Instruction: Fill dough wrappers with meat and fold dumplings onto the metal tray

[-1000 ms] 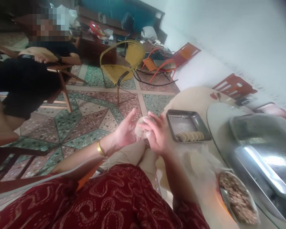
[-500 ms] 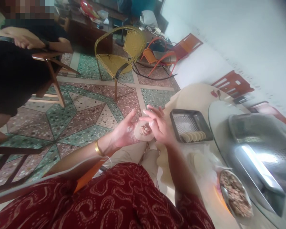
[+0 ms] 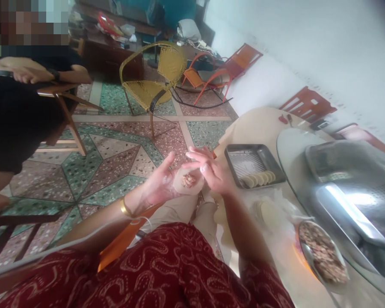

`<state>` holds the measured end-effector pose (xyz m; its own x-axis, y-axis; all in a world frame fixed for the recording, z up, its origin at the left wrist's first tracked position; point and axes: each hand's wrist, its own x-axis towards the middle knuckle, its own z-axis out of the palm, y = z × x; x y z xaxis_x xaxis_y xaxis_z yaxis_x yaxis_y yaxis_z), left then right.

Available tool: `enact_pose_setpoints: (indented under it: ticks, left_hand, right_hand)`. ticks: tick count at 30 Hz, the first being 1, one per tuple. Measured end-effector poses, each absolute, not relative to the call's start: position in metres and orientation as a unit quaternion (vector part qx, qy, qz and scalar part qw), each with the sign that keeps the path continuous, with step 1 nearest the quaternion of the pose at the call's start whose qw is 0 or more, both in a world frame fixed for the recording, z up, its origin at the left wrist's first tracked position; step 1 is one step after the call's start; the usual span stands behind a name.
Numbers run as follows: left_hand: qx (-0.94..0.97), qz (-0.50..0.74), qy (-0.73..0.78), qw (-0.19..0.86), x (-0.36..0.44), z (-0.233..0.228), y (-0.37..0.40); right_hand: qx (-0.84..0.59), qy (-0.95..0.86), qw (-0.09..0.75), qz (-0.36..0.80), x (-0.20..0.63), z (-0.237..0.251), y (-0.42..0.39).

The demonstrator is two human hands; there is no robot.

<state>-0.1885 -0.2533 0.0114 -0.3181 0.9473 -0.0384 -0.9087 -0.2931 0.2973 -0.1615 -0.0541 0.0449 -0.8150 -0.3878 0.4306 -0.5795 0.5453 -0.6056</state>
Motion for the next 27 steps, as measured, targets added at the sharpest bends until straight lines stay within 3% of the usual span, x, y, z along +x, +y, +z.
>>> enact_pose_setpoints:
  ticks: [14, 27]
  left_hand:
    - [0.103, 0.793, 0.189, 0.570, -0.187, 0.026, -0.256]
    - [0.123, 0.790, 0.182, 0.572, -0.188, 0.022, -0.251]
  right_hand:
    - [0.239, -0.833, 0.194, 0.460, -0.158, 0.042, -0.046]
    - [0.210, -0.795, 0.173, 0.543, -0.162, 0.037, -0.043]
